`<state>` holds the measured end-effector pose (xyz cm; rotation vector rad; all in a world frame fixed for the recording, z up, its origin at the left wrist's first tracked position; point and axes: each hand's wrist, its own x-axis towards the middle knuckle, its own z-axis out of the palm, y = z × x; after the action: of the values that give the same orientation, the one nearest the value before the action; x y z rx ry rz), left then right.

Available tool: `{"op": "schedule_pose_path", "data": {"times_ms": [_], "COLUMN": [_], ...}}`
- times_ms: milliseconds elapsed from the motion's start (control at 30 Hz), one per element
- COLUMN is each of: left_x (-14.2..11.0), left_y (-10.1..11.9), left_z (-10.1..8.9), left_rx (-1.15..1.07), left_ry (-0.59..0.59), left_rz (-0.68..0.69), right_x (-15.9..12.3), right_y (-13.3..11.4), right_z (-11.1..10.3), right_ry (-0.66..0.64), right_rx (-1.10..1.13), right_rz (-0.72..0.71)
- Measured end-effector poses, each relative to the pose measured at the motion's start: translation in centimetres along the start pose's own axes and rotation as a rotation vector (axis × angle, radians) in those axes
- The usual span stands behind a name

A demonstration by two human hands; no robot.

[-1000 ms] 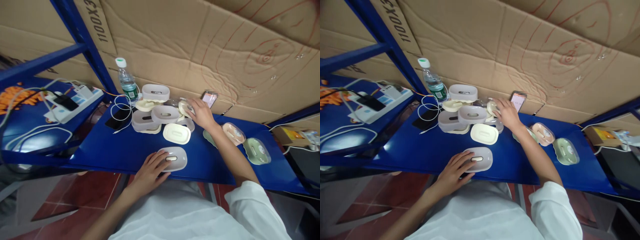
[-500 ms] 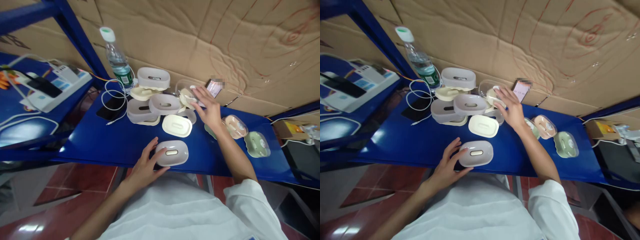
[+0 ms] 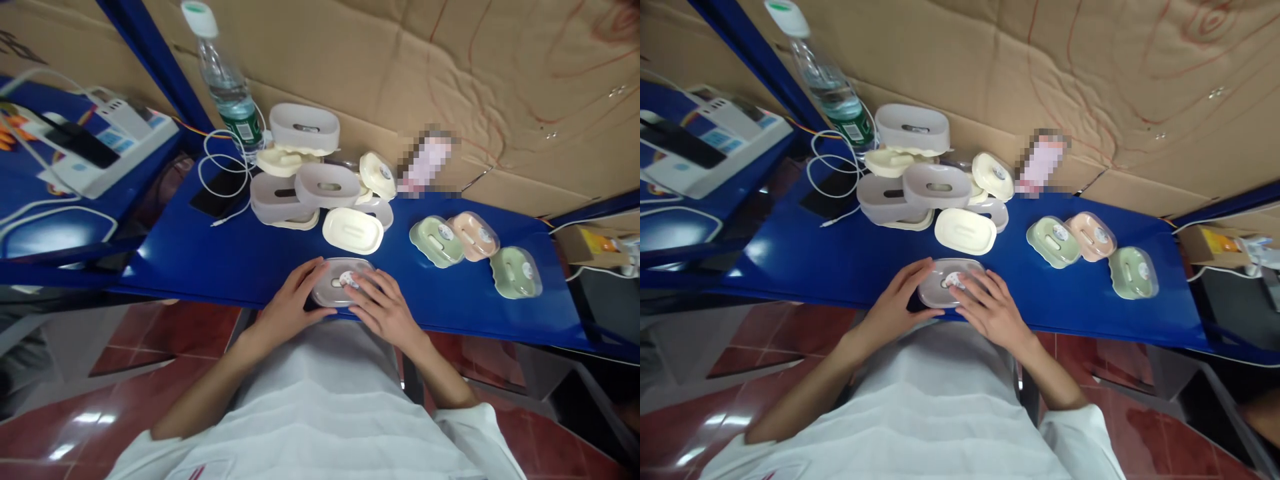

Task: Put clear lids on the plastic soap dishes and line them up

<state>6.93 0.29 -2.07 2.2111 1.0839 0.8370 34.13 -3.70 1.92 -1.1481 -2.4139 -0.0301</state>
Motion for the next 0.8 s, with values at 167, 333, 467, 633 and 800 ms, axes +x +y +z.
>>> {"op": "schedule_pose_path", "data": {"times_ms": [167,333,467,633,800], "left_x": [0.1,-0.1,-0.3,0.2,0.4], "left_y": [-0.1,-0.2,-0.1,0.1,-0.1], "left_z": [-0.7,-0.5,-0.4,-0.7,-0.6], "left_rx": [-0.044,-0.001,0.036,-0.03,-0.065], "left_ry": [-0.059,-0.018,0.057,-0.02,0.009], "left_rz": [-0.064,0.024,0.102,-0.006,-0.032], "right_x": [-0.1,-0.9,-1.2,-0.5,0.0], "right_y": [0.2,0.5,0.8,1.2,1.5], "right_z": [0.0,0.4,0.8,0.4,0.2], "right_ry": [-0.046,-0.046,-0.047,-0.067,-0.097], "right_rx": [-0.038,-0.006,0.016,0.094,0.108], "right_rz": [-0.071,-0.089,-0.123,-0.062,-0.075]}}
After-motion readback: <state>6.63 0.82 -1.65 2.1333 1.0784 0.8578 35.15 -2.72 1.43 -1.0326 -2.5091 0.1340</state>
